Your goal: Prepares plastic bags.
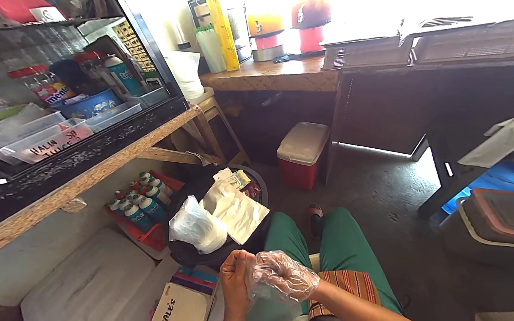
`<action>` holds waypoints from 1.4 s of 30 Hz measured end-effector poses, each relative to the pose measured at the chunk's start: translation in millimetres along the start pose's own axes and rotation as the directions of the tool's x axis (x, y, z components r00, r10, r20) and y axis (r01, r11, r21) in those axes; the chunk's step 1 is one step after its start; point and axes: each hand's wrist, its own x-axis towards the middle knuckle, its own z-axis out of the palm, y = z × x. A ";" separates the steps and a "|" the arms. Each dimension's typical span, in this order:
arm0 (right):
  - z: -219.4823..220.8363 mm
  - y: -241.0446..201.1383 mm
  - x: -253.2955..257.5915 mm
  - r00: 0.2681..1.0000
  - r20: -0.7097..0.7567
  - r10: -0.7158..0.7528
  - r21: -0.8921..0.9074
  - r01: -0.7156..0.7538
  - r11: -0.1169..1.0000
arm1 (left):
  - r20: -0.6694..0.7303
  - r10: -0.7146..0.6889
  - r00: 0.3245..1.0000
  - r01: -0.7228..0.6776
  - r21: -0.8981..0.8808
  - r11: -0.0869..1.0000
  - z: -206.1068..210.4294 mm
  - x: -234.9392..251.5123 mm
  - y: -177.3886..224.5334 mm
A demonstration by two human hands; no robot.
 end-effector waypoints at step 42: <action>1.1 143.4 237.3 0.807 -0.026 0.589 -0.176 -0.584 0.792 | -0.560 -0.180 0.809 0.208 -0.013 0.978 -135.1 129.4 3.0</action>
